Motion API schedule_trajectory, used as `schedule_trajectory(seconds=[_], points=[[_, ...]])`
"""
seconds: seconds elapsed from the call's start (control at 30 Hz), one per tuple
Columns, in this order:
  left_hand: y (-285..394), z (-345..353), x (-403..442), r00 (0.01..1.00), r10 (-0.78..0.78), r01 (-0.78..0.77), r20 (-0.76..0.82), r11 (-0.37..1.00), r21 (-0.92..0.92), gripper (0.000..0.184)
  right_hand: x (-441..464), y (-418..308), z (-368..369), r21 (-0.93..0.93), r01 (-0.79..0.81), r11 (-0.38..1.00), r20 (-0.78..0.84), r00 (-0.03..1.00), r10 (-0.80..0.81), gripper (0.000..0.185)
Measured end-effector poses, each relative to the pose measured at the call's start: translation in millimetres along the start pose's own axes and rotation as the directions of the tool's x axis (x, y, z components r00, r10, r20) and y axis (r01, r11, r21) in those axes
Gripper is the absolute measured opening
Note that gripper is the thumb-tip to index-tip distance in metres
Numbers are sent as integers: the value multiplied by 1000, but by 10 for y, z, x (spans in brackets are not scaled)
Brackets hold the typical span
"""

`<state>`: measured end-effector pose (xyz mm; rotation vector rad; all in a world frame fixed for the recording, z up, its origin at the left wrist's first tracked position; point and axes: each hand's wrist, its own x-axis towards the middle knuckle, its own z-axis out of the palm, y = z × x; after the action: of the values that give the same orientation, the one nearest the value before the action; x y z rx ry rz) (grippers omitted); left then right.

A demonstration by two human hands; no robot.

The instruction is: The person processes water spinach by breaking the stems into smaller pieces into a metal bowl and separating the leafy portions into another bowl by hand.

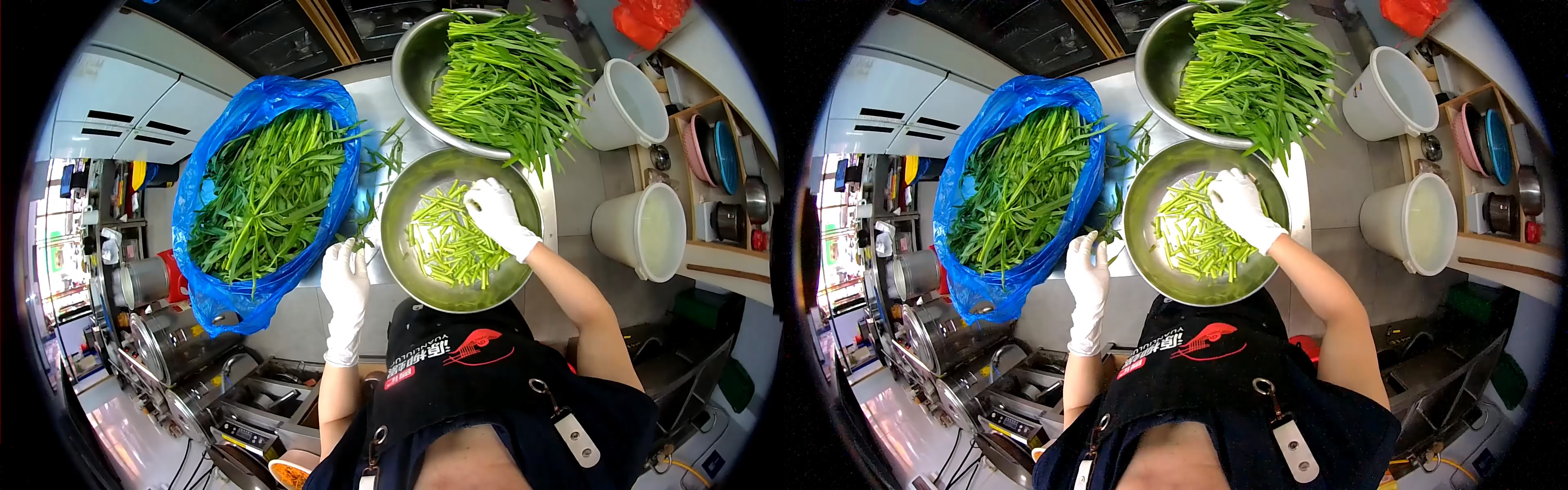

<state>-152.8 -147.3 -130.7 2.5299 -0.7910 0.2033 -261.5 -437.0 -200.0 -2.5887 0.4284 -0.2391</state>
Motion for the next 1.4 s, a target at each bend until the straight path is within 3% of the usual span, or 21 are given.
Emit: schedule_trajectory(seconds=[0.17, 0.37, 0.43, 0.53, 0.67, 0.77, 0.9, 1.0, 1.03, 1.07, 1.17, 1.2, 1.3, 1.4], points=[[-108, -45, -10, 999, -34, 34, 0, 998, -51, 24, -25, -308, -276, 244, -102, 964, -44, 992, 116, 7], [-231, -37, -105, 995, -102, 101, -8, 992, -70, 21, 433, -1221, -258, 408, 214, 888, -252, 961, -116, 6], [-264, -34, -144, 994, -110, 109, -12, 992, -61, 20, 601, -1462, -47, 495, 274, 824, -226, 957, -182, 9], [-250, -68, -158, 994, -105, 104, -16, 993, -52, 18, 830, -1530, 197, 372, 226, 900, 148, 943, -298, 12], [-160, -90, -117, 998, -59, 59, 11, 995, -77, 18, 736, -1329, 48, 441, 160, 883, 24, 982, -190, 13], [-38, -43, -60, 997, 71, -69, 23, 993, -91, 18, 550, -1007, 122, 330, 73, 941, 198, 970, -144, 14], [201, -42, 161, 962, 249, -245, 109, 968, -49, 36, 274, -696, 479, 156, 333, 930, 214, 908, -361, 13], [194, 43, 252, 946, 273, -275, 177, 961, -14, 44, 172, -570, 566, 60, 506, 861, 160, 846, -508, 15], [212, 63, 282, 941, 280, -284, 189, 959, -7, 44, 139, -553, 493, 66, 477, 876, 174, 859, -481, 16], [236, 87, 321, 923, 352, -360, 155, 933, 25, 32, 79, -525, 406, 73, 448, 891, 190, 871, -454, 17], [278, 238, 412, 804, 469, -509, 366, 860, 16, 15, -50, -368, 272, 57, 377, 924, 279, 883, -378, 18], [306, 360, 429, 764, 548, -594, 341, 803, 42, 4, -92, -309, 265, 48, 375, 926, 281, 884, -373, 18], [330, 778, 412, 737, 569, -639, 365, 763, 100, 6, -149, -221, 213, 69, 356, 932, 245, 899, -362, 17], [384, 982, 454, 547, 639, -815, 541, 555, 167, 10, -267, -216, 12, 92, 309, 947, 125, 940, -319, 15]])
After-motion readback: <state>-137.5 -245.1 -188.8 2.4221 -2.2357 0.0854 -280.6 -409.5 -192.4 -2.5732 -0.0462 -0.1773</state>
